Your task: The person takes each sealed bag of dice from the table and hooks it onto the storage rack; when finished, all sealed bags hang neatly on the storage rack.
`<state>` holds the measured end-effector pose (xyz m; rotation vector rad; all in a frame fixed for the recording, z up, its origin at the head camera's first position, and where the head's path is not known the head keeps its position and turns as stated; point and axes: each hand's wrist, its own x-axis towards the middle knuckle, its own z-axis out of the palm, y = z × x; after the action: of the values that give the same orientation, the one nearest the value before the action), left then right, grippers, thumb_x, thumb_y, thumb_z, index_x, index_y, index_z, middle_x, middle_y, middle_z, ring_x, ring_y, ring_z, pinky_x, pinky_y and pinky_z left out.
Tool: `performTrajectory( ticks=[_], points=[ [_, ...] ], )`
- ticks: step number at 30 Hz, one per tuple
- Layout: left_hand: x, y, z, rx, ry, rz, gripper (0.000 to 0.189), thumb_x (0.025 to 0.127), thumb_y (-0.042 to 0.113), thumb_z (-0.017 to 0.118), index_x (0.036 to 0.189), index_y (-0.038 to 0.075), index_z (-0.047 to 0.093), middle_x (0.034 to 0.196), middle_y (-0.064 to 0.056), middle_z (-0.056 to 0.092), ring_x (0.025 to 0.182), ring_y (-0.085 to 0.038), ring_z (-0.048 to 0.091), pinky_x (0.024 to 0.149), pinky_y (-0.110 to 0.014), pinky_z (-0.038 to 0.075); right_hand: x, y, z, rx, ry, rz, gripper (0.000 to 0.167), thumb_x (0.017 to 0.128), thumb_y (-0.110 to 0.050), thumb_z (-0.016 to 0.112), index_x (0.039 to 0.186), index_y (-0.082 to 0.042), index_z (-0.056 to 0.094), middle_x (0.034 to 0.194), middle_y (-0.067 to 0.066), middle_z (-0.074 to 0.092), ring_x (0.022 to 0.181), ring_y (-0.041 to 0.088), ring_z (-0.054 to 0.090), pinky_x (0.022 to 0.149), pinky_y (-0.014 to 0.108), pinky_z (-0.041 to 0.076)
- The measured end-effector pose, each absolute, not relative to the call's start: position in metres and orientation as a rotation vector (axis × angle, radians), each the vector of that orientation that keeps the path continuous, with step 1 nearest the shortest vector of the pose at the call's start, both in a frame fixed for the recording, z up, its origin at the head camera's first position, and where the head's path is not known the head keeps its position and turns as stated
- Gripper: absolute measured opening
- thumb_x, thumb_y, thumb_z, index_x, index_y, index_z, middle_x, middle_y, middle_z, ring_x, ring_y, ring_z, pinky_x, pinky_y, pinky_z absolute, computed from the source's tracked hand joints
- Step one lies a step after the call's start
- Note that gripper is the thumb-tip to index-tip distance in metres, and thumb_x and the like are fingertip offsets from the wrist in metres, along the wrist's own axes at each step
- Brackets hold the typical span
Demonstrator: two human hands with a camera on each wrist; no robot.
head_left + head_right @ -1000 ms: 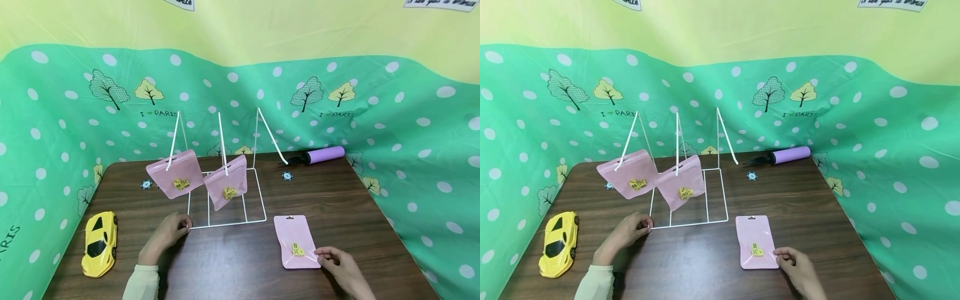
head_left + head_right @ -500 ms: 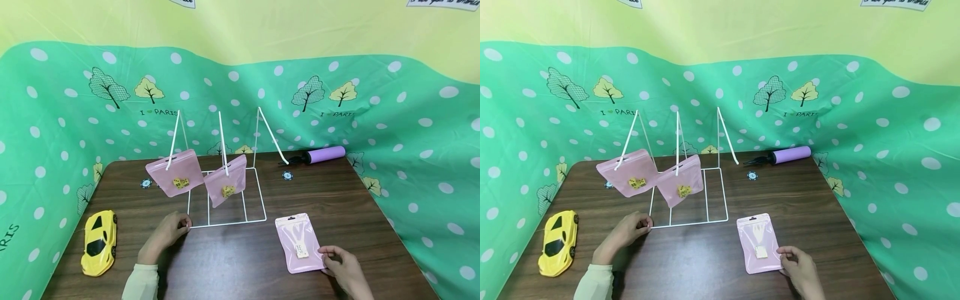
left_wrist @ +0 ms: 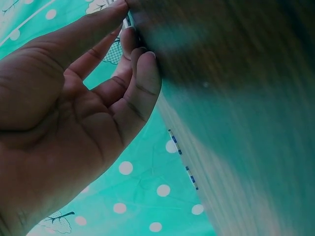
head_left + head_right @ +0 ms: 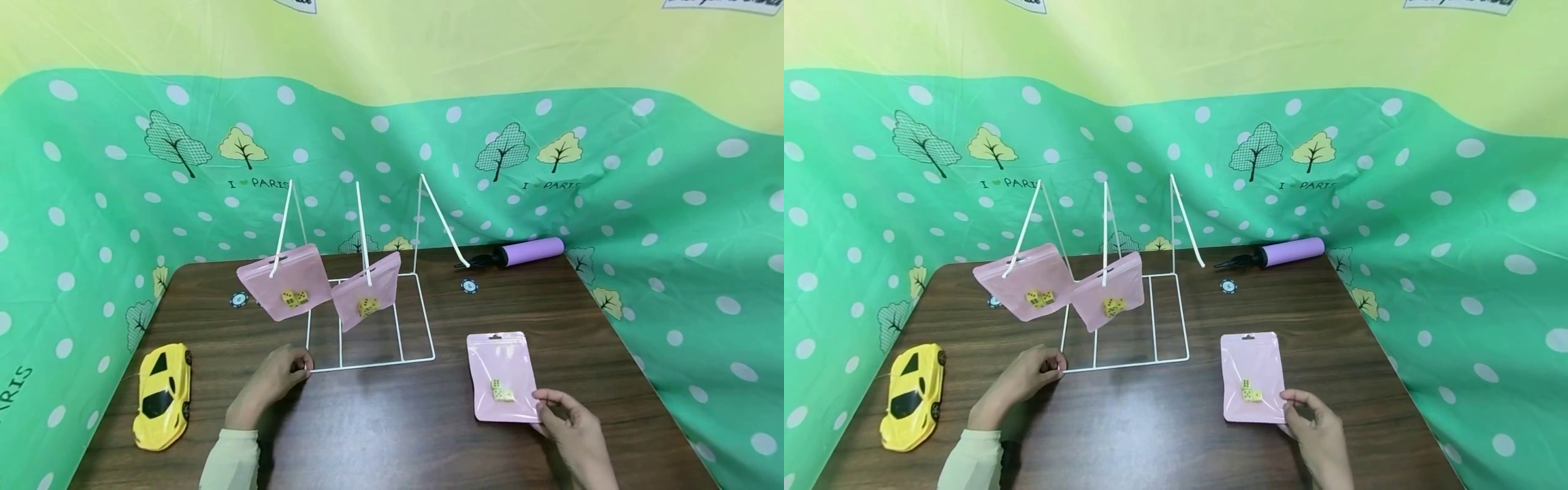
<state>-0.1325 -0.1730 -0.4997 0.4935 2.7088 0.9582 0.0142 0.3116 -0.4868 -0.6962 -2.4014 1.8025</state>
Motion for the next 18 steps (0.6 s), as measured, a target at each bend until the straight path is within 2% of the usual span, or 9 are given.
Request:
performTrajectory(
  ticks=[5,9,12,18],
  points=[
    [-0.133,-0.173,-0.498,0.481,2.702,0.957,0.021,0.095,-0.006,0.075,0.086,0.011,0.067,0.084,0.001,0.055,0.080,-0.015,0.051,0.073,-0.034,0.045,0.017,0.319,-0.484,-0.689,-2.196,1.946,0.012,0.104,0.002,0.069,0.114,0.003,0.074,0.100,-0.008,0.068,0.081,0.001,0.065,0.072,0.020,0.059],
    [-0.133,-0.174,-0.497,0.505,2.706,0.973,0.020,0.094,-0.006,0.076,0.086,0.010,0.067,0.083,0.001,0.055,0.080,-0.016,0.051,0.073,-0.033,0.045,0.018,0.320,-0.481,-0.649,-1.999,2.049,0.018,0.102,0.007,0.069,0.109,-0.006,0.079,0.099,-0.006,0.065,0.084,0.001,0.065,0.073,0.019,0.059],
    [-0.133,-0.174,-0.497,0.510,2.705,0.978,0.020,0.094,-0.006,0.076,0.087,0.011,0.067,0.083,0.001,0.055,0.080,-0.015,0.050,0.072,-0.033,0.045,0.016,0.317,-0.476,-0.659,-1.918,2.059,0.021,0.101,0.008,0.070,0.109,-0.009,0.080,0.099,-0.004,0.064,0.084,0.001,0.066,0.074,0.019,0.059],
    [-0.133,-0.174,-0.498,0.509,2.694,0.972,0.021,0.095,-0.006,0.075,0.087,0.011,0.067,0.084,0.001,0.055,0.080,-0.015,0.051,0.072,-0.033,0.046,0.013,0.309,-0.466,-0.642,-1.839,2.075,0.020,0.101,0.007,0.071,0.112,-0.007,0.080,0.101,-0.003,0.066,0.086,0.003,0.067,0.074,0.019,0.059]
  ],
)
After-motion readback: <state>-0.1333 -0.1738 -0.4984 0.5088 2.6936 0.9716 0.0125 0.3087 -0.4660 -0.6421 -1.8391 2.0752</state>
